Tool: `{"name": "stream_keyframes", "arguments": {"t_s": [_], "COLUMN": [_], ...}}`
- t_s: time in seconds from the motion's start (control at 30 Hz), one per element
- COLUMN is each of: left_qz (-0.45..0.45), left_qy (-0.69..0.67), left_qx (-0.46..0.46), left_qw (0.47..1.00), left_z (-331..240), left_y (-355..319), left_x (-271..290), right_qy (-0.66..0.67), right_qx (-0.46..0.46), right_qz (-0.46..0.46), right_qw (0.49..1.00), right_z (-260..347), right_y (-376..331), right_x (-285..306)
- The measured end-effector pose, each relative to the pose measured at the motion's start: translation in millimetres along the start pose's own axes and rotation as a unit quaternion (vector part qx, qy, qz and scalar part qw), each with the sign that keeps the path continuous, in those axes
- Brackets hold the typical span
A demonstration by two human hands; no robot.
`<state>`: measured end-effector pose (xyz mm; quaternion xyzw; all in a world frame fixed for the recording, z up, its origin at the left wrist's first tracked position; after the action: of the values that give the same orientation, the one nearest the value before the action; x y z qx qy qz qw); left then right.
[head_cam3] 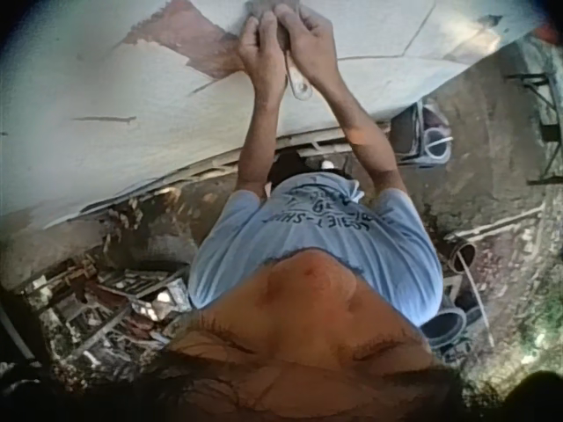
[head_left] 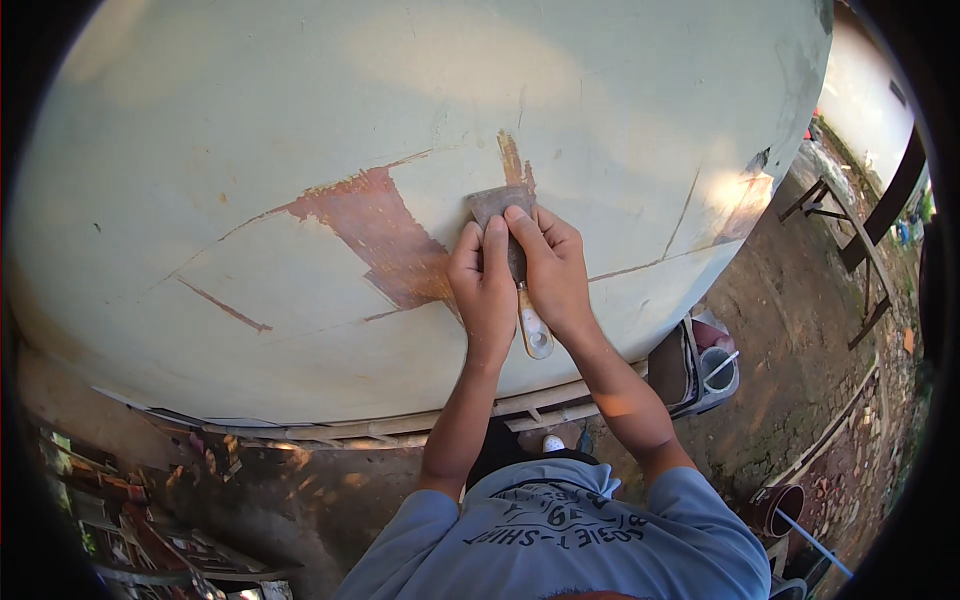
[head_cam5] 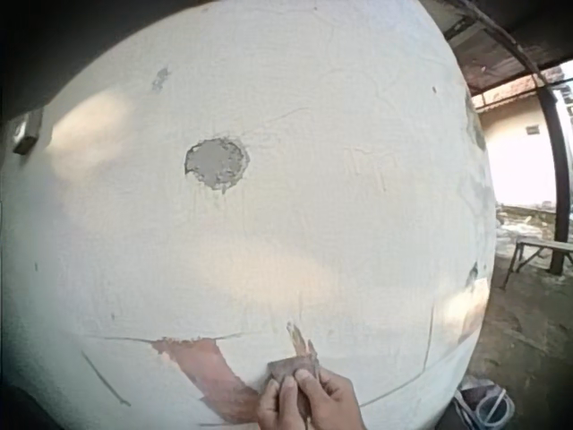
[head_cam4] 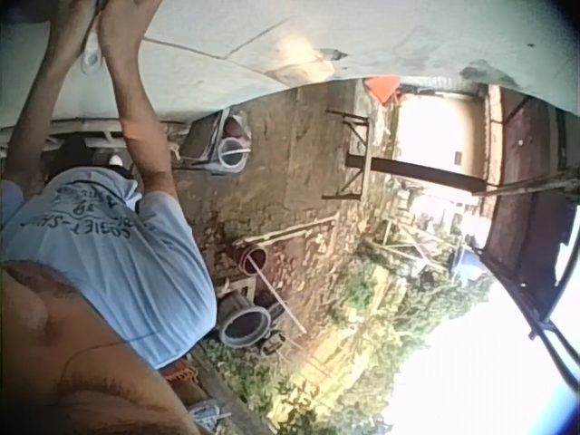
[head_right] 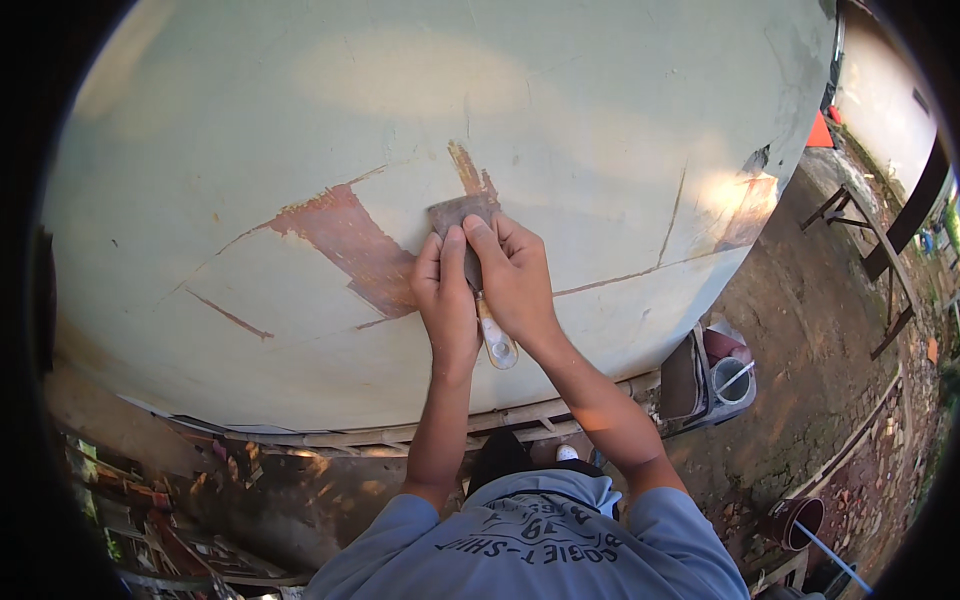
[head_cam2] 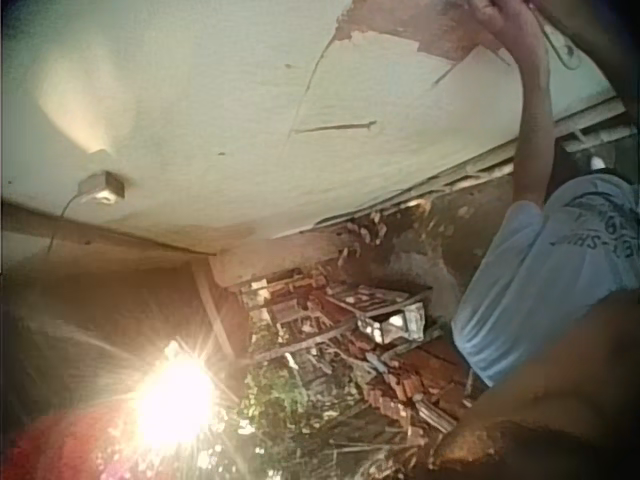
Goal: The person sands a seam on a curved surface using sandpaper, touches the surface by hand, and scrapes the wall using a scraper.
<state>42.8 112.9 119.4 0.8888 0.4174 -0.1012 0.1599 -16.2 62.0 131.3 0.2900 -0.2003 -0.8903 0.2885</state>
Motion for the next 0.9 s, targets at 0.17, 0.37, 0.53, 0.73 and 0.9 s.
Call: {"name": "stream_keyframes", "arguments": {"t_s": [0.17,0.37,0.53,0.73,0.9], "left_qz": [-0.036,-0.041,-0.043,-0.03,-0.042], "left_qy": [0.017,-0.024,-0.017,0.021,0.033], "left_qx": [-0.006,0.005,-0.025,-0.021,-0.047], "left_qw": [0.999,0.999,0.999,0.999,0.997], "left_z": [-1.8,2.4,11.0,7.5,9.5], "left_y": [-8.7,-8.2,-4.0,-6.0,-3.8], "left_x": [-7.5,-13.1,-13.1,-8.1,-13.8], "right_qy": [-0.001,-0.037,-0.033,-0.041,-0.074], "right_qx": [0.012,0.015,0.02,0.007,0.041], "right_qz": [0.006,0.016,0.015,0.026,0.036], "right_qw": [1.0,0.999,0.999,0.999,0.996], "right_z": [-11.6,-1.0,-4.9,-0.2,0.4], "right_y": [-3.1,-0.4,0.2,3.2,8.8], "right_x": [6.7,7.4,7.0,5.2,8.3]}}
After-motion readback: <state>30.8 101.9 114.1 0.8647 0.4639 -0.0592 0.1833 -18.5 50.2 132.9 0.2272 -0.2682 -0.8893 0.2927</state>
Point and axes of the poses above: each hand's wrist, its own y-axis towards the middle knuckle, its own x-axis out of the back of the hand, z = x × y, the point moved 1 cm from there along y, towards the middle knuckle, and after that the axes turned 15 degrees about x, right-handed, at the moved point
